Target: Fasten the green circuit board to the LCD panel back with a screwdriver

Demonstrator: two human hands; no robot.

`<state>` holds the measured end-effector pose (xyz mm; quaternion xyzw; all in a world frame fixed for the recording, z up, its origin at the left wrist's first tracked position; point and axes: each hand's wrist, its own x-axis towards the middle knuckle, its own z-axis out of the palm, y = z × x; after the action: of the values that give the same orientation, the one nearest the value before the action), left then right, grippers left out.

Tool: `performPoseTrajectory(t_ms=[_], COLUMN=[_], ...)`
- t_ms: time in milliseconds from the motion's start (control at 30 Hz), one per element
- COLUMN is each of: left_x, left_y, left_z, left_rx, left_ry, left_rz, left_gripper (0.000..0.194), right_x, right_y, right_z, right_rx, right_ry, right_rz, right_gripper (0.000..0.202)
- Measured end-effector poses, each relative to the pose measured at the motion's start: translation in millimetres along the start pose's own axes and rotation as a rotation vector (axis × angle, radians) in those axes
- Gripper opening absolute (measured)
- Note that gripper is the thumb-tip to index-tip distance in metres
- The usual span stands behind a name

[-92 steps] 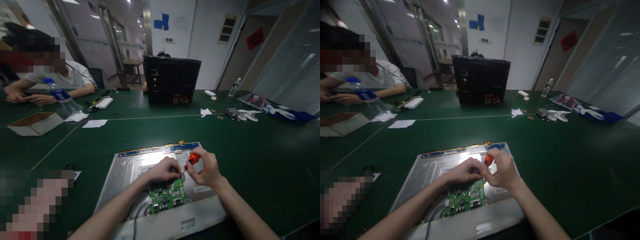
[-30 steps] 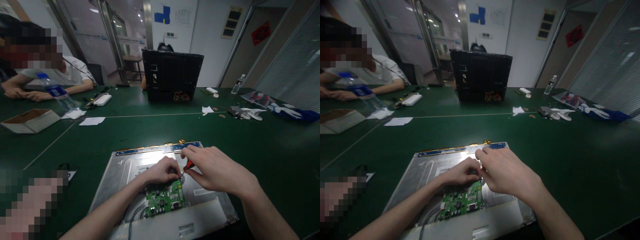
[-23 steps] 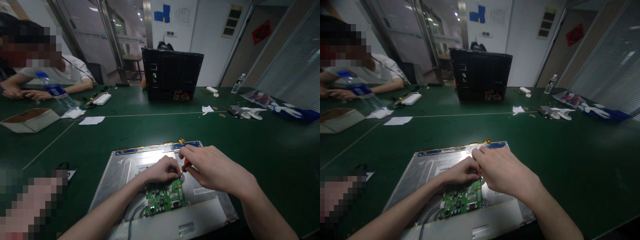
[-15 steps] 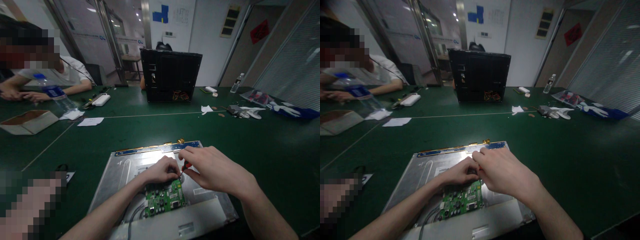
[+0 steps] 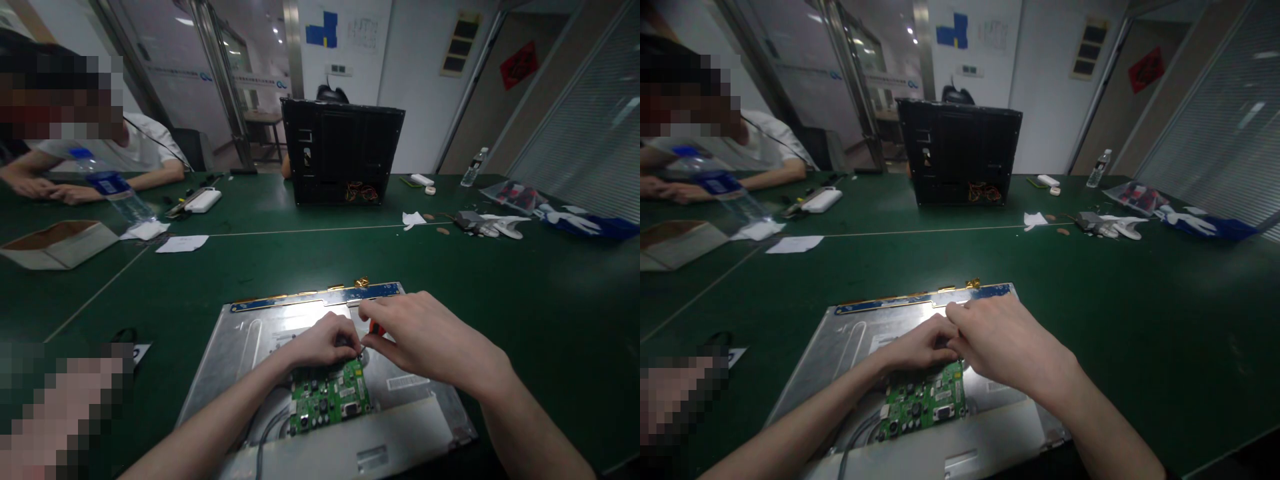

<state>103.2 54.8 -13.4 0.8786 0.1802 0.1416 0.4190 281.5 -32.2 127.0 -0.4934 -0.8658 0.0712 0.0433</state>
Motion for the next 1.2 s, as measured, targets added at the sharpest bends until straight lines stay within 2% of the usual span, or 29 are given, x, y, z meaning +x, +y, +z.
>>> performPoseTrajectory(t_ms=[267,533,667,800,1033,1200], left_x=[-0.8,-0.1,0.0,-0.6,-0.6,0.8], left_y=[-0.9,-0.3,-2.1,-2.2,-0.8,-0.3], left_z=[1.2,0.2,0.6,1.3,0.8,-0.5], left_rx=[-0.027,0.008,-0.005,-0.023,-0.001,0.015], left_ry=[-0.006,-0.018,-0.023,-0.017,-0.017,-0.015], left_rz=[-0.004,-0.025,-0.022,-0.009,-0.024,-0.015], left_gripper=[0.005,0.003,0.005,0.005,0.007,0.008], right_x=[-2.9,1.3,-1.8,-3.7,-0.3,1.2], right_y=[-1.5,0.1,-0.2,-1.4,-1.3,-0.5], right_z=[-2.9,-0.2,-0.4,-1.8,-1.0,-0.9], right_rx=[0.004,0.011,0.015,-0.003,-0.005,-0.006], right_ry=[0.011,-0.013,0.014,0.01,0.009,0.004], right_rz=[-0.058,0.036,-0.036,-0.068,-0.025,0.023], right_gripper=[0.013,0.008,0.006,0.012,0.015,0.007])
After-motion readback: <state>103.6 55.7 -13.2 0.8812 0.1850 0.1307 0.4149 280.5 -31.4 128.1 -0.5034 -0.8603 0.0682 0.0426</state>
